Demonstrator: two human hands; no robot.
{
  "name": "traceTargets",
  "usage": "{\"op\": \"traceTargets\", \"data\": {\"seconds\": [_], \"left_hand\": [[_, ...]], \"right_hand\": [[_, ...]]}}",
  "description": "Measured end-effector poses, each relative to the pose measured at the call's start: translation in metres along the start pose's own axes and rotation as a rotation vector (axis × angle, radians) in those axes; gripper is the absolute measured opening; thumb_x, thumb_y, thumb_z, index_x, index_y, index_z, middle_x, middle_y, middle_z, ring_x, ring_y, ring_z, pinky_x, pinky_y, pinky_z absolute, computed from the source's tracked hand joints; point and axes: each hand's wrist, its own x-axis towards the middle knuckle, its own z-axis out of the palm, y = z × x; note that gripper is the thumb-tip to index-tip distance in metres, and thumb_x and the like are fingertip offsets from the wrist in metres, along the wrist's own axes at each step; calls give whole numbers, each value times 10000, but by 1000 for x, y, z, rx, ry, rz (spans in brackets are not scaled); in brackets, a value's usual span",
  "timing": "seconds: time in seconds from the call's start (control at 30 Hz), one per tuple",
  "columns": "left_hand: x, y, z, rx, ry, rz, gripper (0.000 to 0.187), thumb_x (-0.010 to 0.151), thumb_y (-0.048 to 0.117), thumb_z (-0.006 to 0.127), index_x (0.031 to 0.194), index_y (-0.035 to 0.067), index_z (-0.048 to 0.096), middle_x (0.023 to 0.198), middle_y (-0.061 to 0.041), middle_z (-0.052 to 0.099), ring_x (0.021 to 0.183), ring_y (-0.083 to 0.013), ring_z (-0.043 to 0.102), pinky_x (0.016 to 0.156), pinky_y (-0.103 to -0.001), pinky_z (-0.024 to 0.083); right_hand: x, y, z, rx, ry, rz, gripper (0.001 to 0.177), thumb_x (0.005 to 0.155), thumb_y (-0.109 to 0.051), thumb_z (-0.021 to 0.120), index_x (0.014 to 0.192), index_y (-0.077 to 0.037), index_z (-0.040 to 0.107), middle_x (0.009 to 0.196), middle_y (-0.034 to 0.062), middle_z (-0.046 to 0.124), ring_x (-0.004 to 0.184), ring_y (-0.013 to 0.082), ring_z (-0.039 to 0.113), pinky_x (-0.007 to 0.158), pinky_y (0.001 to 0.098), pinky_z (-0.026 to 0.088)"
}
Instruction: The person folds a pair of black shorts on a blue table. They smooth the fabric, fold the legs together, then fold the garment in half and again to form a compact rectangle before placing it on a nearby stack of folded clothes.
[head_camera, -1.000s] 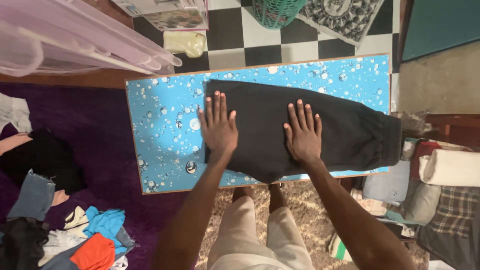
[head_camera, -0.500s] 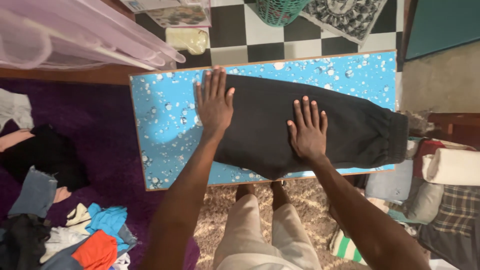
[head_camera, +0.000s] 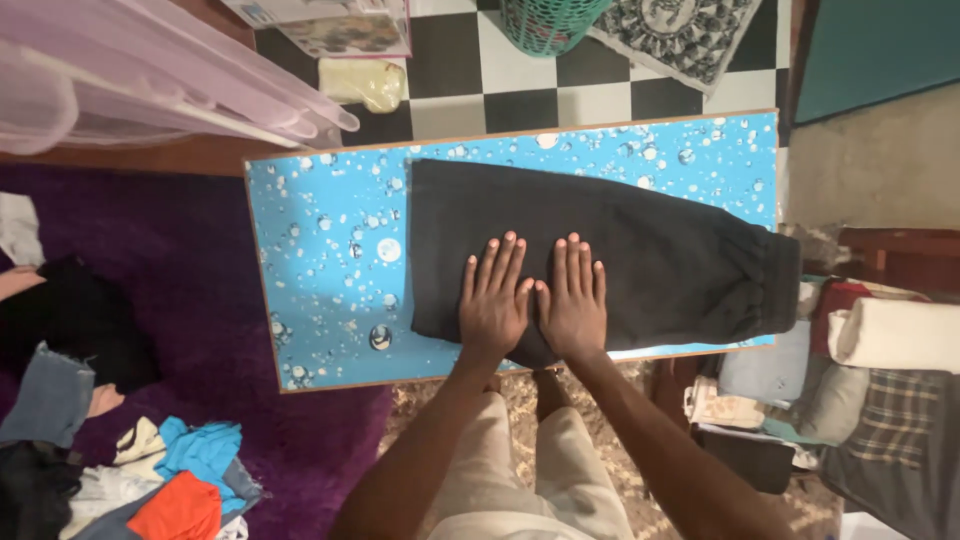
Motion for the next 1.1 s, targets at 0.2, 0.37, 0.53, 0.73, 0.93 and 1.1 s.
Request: {"op": "traceTargets", "data": {"seconds": [0.2, 0.37, 0.53, 0.73, 0.93, 1.1], "left_hand": [[1, -1, 3, -11, -16, -11, 553, 1117, 406, 393, 1613, 161, 385, 1678, -10, 359, 1559, -215, 314, 1284, -468, 213], [2, 0, 4, 100, -20, -22, 571, 1106, 426, 369, 1619, 176, 371, 1688, 13, 335, 1566, -197, 283, 1292, -476, 197], [29, 38, 26, 71, -214, -82, 590, 1104, 457, 361, 1589, 120, 361, 1674, -39, 312, 1571, -232, 250, 1288, -482, 166], [77, 74, 64, 22, -151, 115, 552, 1101, 384, 377, 1619, 194, 353, 1690, 5, 318, 1564, -205, 264, 1286, -465, 173], [77, 72, 61, 98, -150, 151, 555, 1109, 400, 363, 1627, 204, 331, 1699, 30, 287, 1561, -195, 261, 1285, -458, 185], [76, 78, 63, 135, -134, 164, 559, 1118, 414, 344, 1638, 212, 321, 1711, 45, 260, 1577, -189, 241, 1291, -456, 189]], "right_hand": [[-18, 70, -25, -207, -60, -15, 715, 1057, -458, 375, 1628, -48, 247, 1701, 147, 227, 1573, 300, 188, 1255, 505, 150], [-39, 120, -58, -171, 53, 171, 680, 1075, -413, 387, 1625, -30, 268, 1702, 156, 246, 1567, 334, 200, 1248, 510, 160], [-16, 98, -60, -44, 153, 175, 576, 1080, -316, 468, 1576, -34, 386, 1671, 151, 334, 1568, 320, 249, 1271, 529, 170], [52, 88, -44, -71, 83, -3, 573, 1025, -245, 495, 1574, -105, 412, 1672, 92, 352, 1562, 247, 283, 1261, 532, 150], [15, 173, -79, 46, 85, 67, 579, 1125, -288, 401, 1626, -11, 319, 1701, 182, 287, 1574, 325, 238, 1265, 508, 188], [3, 165, -73, -72, 47, 197, 633, 1100, -381, 365, 1630, -48, 275, 1704, 143, 255, 1579, 294, 223, 1272, 508, 160]]}}
